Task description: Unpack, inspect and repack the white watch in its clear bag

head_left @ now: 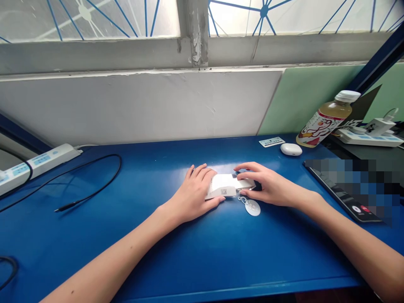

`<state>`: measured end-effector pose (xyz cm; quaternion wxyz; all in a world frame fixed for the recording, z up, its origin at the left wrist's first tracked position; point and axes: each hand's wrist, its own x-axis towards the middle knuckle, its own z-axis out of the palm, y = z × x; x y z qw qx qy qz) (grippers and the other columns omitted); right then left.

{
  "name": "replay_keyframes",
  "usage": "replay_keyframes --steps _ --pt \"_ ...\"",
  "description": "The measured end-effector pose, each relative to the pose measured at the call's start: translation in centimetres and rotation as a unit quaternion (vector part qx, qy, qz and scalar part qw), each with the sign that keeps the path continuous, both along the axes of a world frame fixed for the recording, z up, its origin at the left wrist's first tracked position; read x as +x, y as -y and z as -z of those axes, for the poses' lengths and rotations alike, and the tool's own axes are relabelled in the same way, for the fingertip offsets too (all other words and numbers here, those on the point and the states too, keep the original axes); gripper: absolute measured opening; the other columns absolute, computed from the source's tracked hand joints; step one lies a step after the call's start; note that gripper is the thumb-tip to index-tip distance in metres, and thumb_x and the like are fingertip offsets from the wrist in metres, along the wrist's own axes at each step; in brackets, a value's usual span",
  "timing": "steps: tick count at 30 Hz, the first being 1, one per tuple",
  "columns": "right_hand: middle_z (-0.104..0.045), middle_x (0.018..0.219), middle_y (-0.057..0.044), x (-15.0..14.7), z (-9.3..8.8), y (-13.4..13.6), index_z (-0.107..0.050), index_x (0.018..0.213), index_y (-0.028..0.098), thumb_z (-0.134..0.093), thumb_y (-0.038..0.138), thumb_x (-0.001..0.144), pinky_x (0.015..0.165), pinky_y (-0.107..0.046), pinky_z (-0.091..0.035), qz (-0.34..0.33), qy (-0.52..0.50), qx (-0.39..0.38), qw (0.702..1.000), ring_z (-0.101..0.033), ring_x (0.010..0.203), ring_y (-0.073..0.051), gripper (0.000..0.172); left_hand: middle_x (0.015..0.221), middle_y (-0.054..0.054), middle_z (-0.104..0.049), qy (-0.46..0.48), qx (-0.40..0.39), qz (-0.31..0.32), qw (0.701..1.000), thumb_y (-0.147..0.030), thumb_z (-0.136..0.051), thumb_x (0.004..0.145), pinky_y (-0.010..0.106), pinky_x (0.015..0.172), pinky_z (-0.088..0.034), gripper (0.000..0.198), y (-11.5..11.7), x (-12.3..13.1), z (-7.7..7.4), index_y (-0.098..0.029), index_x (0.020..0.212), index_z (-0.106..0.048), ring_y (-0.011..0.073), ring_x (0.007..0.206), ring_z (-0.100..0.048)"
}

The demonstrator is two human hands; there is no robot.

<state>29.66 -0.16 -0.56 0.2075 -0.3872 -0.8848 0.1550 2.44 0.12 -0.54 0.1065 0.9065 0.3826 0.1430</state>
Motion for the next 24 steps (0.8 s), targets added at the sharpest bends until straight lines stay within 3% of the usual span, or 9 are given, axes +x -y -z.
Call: replay_keyframes --steps 10,16,20,24 --pt "-0.060 0.135 -0.014 -1.2 0.5 0.3 -0.067 0.111 0.024 -0.058 0.032 0.095 0.096 -0.047 -0.054 -0.001 -0.025 0.012 1.000 -0.060 0.121 -0.030 0.020 0.131 0.014 -0.059 0.028 -0.030 0.003 0.999 -0.044 -0.064 0.089 0.058 0.115 -0.029 0.047 0.1 0.0 -0.2 -0.019 0.125 -0.048 0.0359 0.138 -0.042" --pt "-0.067 0.126 -0.012 -0.2 -0.5 0.0 -0.062 0.123 0.023 -0.048 0.026 0.099 0.094 -0.045 -0.054 -0.012 0.004 0.043 0.999 -0.064 0.114 -0.028 0.028 0.132 0.011 -0.058 0.030 -0.067 0.007 0.997 -0.045 -0.058 0.094 0.058 0.118 -0.023 0.043 0.0 -0.3 -0.5 -0.022 0.127 -0.045 0.0287 0.127 -0.054" --pt "-0.068 0.116 -0.012 0.9 -1.2 -0.4 -0.061 0.121 0.021 -0.045 0.028 0.100 0.088 -0.044 -0.055 0.013 0.014 0.055 0.998 -0.065 0.105 -0.027 0.027 0.134 0.012 -0.057 0.032 -0.064 0.004 0.997 -0.046 -0.059 0.093 0.057 0.119 -0.023 0.047 -0.1 -0.3 -0.4 -0.021 0.130 -0.044 0.0295 0.128 -0.052" --pt "-0.066 0.116 -0.012 1.2 -2.1 -0.3 -0.061 0.124 0.022 -0.042 0.029 0.102 0.089 -0.042 -0.053 0.024 -0.026 0.049 0.998 -0.063 0.107 -0.027 0.030 0.130 0.010 -0.058 0.042 -0.090 0.004 0.995 -0.042 -0.059 0.094 0.056 0.118 -0.025 0.040 -0.1 -0.2 -0.9 -0.022 0.126 -0.047 0.0284 0.123 -0.054"
